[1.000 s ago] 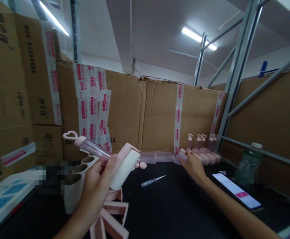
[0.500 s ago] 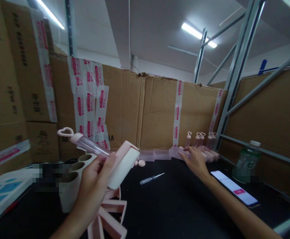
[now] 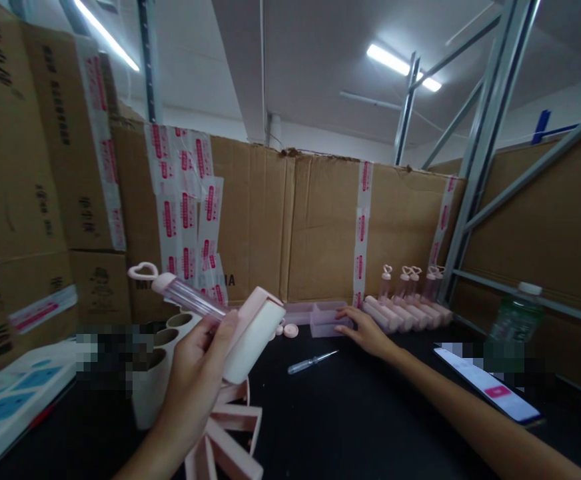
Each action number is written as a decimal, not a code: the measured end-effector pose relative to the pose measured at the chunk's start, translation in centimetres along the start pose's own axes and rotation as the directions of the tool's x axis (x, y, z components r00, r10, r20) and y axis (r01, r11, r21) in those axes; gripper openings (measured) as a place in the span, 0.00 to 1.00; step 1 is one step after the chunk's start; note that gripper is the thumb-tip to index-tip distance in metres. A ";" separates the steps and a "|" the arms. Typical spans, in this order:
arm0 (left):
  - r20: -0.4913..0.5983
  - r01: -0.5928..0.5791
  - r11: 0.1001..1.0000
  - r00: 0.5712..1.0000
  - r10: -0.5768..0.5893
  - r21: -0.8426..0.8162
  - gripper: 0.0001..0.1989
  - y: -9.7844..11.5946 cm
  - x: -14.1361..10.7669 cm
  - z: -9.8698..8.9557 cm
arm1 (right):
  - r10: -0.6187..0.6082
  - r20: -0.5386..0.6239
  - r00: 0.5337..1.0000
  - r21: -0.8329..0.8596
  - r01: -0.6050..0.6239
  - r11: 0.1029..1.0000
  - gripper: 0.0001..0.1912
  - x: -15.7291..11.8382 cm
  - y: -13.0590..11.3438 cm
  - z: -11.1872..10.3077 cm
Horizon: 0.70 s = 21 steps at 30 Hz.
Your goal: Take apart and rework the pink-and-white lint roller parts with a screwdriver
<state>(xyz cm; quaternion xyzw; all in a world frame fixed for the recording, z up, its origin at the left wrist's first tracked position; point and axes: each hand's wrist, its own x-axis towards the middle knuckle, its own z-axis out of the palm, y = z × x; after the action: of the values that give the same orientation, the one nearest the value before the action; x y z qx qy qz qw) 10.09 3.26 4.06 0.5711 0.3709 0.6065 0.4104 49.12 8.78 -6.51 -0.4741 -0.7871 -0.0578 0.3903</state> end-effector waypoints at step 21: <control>0.011 -0.024 1.000 1.000 0.024 0.020 0.26 -0.8 0.2 0.0 | 0.076 0.007 0.997 -0.134 -0.074 0.988 0.12 -1.9 0.7 -2.7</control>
<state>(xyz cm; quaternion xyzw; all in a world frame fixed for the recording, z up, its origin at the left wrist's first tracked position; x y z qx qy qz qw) 10.15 3.75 3.45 0.5830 0.3679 0.6043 0.3994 51.68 6.60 -6.19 -0.5288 -0.7653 -0.0927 0.3551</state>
